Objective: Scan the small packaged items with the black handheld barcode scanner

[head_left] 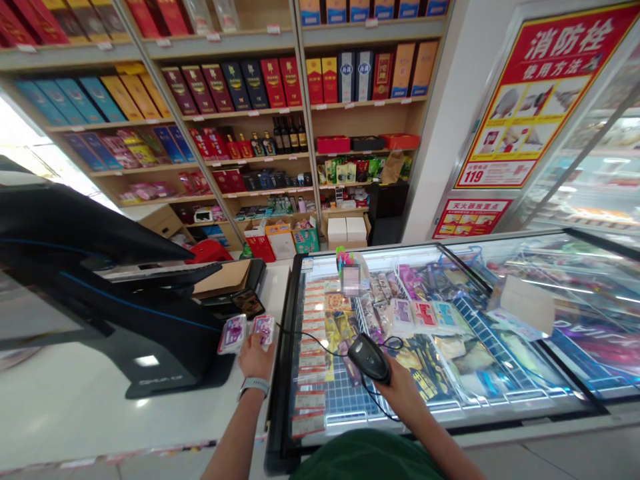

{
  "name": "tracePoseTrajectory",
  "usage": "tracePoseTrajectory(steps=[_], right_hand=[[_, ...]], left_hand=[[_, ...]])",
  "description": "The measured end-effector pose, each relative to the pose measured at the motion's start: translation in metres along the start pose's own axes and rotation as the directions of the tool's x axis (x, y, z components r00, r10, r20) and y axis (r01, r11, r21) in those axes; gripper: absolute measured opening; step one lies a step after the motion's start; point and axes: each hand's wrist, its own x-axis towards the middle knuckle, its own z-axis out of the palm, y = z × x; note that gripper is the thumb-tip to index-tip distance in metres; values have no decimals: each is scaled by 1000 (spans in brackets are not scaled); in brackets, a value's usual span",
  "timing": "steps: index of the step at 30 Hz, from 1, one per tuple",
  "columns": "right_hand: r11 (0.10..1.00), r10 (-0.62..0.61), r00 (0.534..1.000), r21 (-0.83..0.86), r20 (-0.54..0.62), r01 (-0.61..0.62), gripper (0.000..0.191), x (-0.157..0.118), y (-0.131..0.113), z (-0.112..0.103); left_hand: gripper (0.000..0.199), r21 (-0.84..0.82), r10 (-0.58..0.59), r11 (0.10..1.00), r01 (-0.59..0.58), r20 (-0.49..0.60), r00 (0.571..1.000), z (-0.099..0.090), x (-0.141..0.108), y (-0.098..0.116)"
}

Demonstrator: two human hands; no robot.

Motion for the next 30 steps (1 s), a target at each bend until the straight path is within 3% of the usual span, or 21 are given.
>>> tracePoseTrajectory(steps=[11,16,19,22,24,27,30], right_hand=[[1000,-5,1000,9,13,5,39,0,1,2],[1000,-10,1000,17,8,10,40,0,1,2],[1000,-8,1000,18,5,8,41,0,2,1],[1000,-8,1000,17,10,8,43,-1,1,1],[1000,-10,1000,16,13,10,44,-1,1,0],[1000,-1,1000,13,8,1,43,-2,2,0],[1000,13,1000,8,-2,-13,42,-1,3,1]], left_hand=[[46,-174,109,978,-112,-25,994,0,-11,4],[41,-431,40,902,-18,41,998,2,-15,11],[38,-635,-29,761,132,169,985,5,-16,19],[47,-801,-88,514,307,307,948,5,-17,29],[54,-826,-146,397,401,374,916,3,-18,35],[62,-826,-196,331,456,412,890,-2,-20,44],[67,-850,-181,280,446,410,894,-8,-24,50]])
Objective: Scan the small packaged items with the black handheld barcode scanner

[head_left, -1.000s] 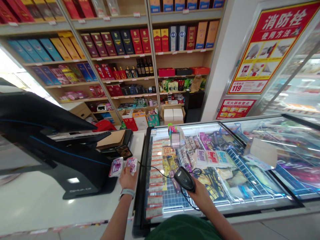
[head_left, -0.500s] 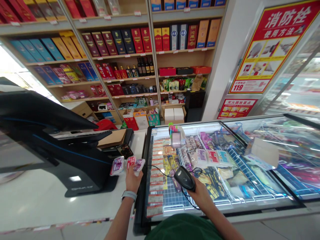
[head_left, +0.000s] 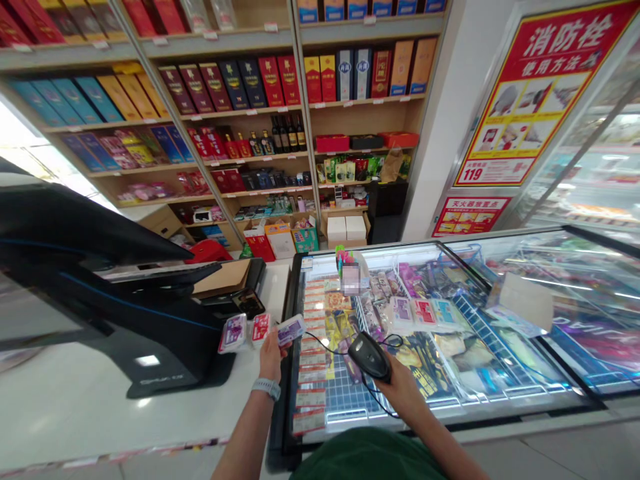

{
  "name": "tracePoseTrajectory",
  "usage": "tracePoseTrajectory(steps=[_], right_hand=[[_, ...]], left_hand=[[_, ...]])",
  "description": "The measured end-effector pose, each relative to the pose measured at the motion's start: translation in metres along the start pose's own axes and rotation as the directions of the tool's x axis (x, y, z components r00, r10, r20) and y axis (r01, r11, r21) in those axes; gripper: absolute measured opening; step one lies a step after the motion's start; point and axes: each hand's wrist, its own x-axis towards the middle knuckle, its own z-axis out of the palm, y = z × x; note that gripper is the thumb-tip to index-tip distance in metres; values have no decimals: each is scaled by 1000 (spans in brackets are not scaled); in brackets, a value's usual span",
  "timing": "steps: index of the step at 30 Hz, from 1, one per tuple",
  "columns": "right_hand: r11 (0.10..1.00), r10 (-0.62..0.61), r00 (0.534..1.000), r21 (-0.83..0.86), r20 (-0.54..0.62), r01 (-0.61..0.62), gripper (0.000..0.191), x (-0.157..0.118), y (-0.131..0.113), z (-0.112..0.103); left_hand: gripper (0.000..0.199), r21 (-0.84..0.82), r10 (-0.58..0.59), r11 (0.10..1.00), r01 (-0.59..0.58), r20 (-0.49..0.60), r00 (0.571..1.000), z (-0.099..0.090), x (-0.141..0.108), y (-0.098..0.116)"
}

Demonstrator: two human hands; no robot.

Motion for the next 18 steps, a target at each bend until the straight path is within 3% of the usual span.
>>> tracePoseTrajectory(steps=[18], right_hand=[[1000,-18,1000,15,-23,19,38,0,0,-1]], left_hand=[[45,-27,-19,999,26,224,974,20,-9,7]])
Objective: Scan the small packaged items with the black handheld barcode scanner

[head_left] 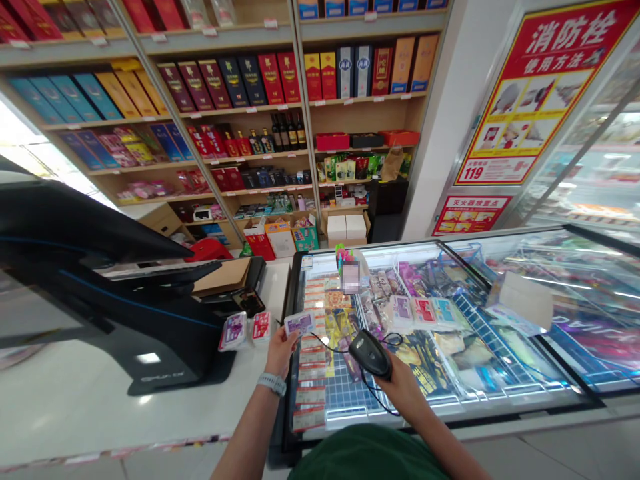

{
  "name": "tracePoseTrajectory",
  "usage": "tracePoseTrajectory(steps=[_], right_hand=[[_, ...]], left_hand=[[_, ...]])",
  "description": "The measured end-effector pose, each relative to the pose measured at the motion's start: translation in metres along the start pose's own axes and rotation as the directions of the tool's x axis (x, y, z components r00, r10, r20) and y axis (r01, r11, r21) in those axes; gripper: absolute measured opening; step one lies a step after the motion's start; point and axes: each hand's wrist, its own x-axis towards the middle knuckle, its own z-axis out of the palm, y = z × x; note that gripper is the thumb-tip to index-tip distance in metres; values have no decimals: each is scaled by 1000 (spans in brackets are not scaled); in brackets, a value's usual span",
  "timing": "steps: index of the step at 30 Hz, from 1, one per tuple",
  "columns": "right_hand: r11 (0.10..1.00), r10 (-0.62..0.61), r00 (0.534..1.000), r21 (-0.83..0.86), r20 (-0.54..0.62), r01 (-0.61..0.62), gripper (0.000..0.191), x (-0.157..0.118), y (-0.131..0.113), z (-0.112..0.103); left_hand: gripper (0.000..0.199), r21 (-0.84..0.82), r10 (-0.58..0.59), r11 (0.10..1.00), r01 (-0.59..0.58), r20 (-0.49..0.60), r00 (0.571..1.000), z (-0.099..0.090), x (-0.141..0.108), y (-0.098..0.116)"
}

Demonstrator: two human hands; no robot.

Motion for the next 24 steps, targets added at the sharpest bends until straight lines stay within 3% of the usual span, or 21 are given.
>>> tracePoseTrajectory(steps=[11,18,21,24], right_hand=[[1000,-10,1000,11,9,10,40,-1,-1,-2],[1000,9,1000,-10,19,-9,41,-1,0,-2],[1000,0,1000,-2,8,0,41,0,0,-2],[1000,-1,1000,0,8,1,42,0,0,-2]], left_hand=[[31,-219,-113,968,121,48,992,8,-5,11],[20,-527,-305,783,331,138,942,16,-13,17],[19,-532,-342,757,379,170,924,18,-12,14],[28,-458,-307,810,366,200,930,20,-12,12]])
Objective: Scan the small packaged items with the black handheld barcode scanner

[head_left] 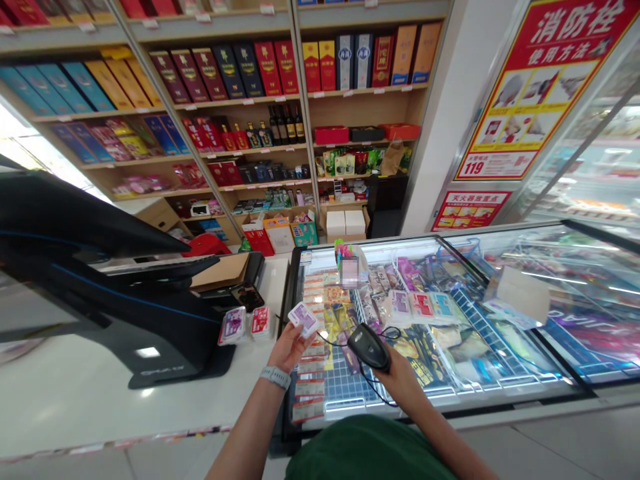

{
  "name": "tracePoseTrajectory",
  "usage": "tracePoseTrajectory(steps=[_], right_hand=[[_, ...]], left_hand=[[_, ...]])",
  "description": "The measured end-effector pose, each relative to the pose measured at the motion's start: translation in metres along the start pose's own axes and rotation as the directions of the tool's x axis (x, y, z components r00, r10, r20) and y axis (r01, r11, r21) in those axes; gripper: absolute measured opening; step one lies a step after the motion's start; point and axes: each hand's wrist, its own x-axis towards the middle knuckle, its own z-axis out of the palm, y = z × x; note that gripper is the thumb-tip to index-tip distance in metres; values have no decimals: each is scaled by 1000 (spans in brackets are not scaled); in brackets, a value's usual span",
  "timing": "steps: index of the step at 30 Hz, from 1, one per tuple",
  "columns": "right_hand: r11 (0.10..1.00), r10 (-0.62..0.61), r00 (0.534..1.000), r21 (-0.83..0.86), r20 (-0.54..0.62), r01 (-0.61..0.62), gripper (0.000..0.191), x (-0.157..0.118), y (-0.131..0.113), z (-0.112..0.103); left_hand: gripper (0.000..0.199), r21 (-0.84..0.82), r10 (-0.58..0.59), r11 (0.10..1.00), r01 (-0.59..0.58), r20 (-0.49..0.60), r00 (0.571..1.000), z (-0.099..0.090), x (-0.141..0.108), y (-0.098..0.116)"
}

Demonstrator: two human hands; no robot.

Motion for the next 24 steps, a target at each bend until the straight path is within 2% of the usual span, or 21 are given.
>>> tracePoseTrajectory(steps=[10,18,24], right_hand=[[1000,-16,1000,4,-15,16,42,-1,-4,-2],[1000,3,1000,-17,12,-3,44,0,-5,-3],[1000,5,1000,1,7,-5,39,-1,-6,-4]], left_hand=[[46,240,184,953,-186,29,982,12,-3,2],[56,339,231,913,-226,25,973,24,-9,9],[63,404,287,863,-302,99,953,29,-10,10]])
